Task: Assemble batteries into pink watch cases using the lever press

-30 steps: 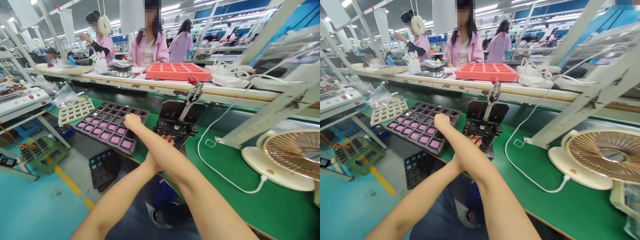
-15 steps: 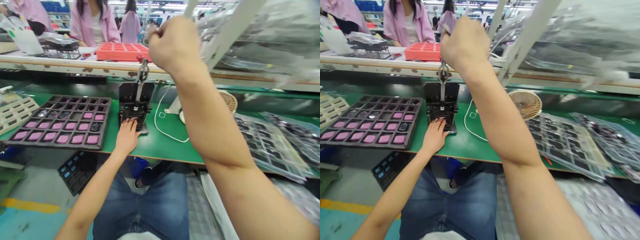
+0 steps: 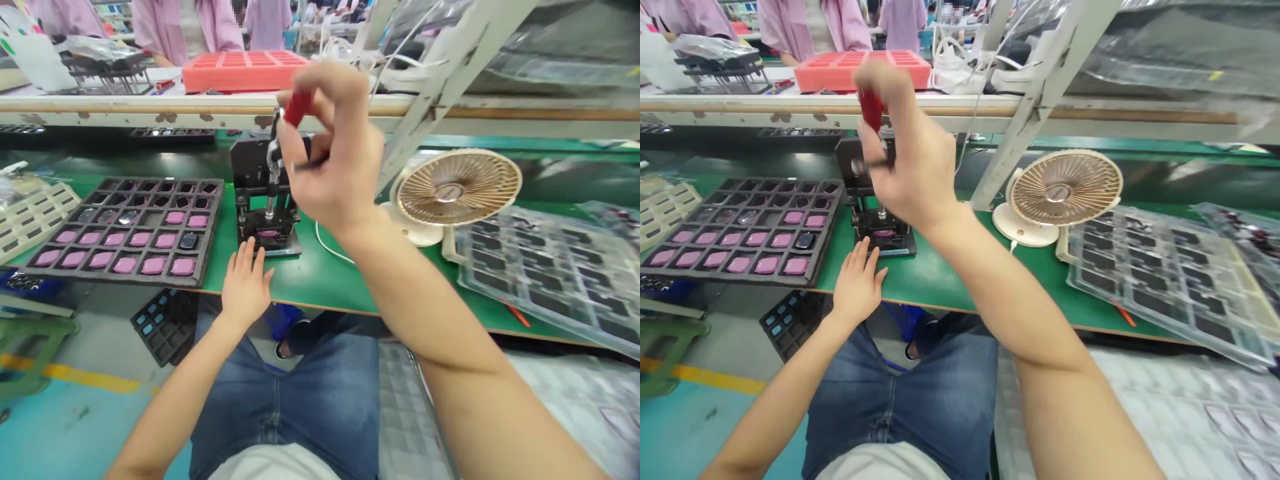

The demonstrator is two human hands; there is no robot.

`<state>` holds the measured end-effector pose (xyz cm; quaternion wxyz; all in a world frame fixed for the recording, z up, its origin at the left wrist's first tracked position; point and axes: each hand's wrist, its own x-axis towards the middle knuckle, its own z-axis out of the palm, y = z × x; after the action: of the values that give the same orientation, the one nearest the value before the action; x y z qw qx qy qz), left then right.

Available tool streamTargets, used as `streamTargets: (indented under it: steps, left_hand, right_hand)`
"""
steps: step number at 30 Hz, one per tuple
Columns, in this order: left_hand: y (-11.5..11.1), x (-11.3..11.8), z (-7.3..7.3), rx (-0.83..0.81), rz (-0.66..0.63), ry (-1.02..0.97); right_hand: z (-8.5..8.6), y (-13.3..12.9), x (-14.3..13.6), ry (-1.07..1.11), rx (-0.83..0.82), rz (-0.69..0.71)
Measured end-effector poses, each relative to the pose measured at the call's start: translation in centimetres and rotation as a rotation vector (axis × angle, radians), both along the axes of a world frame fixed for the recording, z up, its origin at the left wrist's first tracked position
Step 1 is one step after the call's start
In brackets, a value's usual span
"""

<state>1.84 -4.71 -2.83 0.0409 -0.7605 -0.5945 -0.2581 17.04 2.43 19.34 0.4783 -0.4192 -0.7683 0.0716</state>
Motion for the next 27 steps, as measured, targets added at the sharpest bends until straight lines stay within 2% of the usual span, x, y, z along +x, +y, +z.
streamTargets:
  steps: [2,4,7,9,11,13,16,19,21,23,25,27]
  left_hand:
    - [0.1,0.5,0.1,0.002,0.020,0.017]
    - [-0.1,1.0,0.3,-0.003,0.038,0.033]
    - [-1.0,0.6,1.3,0.012,-0.012,0.004]
    - [-1.5,-1.4,2.7,0.027,-0.039,-0.056]
    - [-1.2,-5.3,4.8,0.026,0.064,-0.091]
    - [0.3,-10.7,7.2,0.012,0.284,-0.062]
    - [4.3,-19.4,10.0,-0.044,0.490,-0.024]
    - [8.5,-25.7,11.2,-0.210,0.579,0.020]
    - [10.3,-27.9,11.5,-0.320,0.593,0.044]
    - [11.0,-29.1,12.0,-0.389,0.611,0.058]
    - [10.8,-29.4,12.8,-0.414,0.633,0.061]
    - [10.4,-28.3,13.3,-0.396,0.637,0.045]
  right_hand:
    - [-3.7,-0.5,0.0,-0.026,0.187,0.024]
    - [-6.1,-0.4,-0.3,-0.050,0.263,0.036]
    - [-7.2,-0.4,-0.4,-0.085,0.294,0.007]
    - [-7.5,-0.9,0.5,-0.104,0.336,-0.057]
    - [-8.6,-1.7,2.1,-0.145,0.342,-0.143]
    - [-11.0,-2.6,4.1,-0.234,0.275,-0.207]
    - [-15.4,-3.8,6.8,-0.414,0.144,-0.218]
    - [-18.3,-5.4,8.8,-0.498,0.079,-0.247]
    - [-18.9,-6.6,9.8,-0.480,0.028,-0.301]
    - [-18.5,-7.7,10.6,-0.410,-0.030,-0.330]
    - [-17.6,-8.5,11.6,-0.283,-0.108,-0.303]
    - [-16.4,-9.1,12.6,-0.028,-0.251,-0.205]
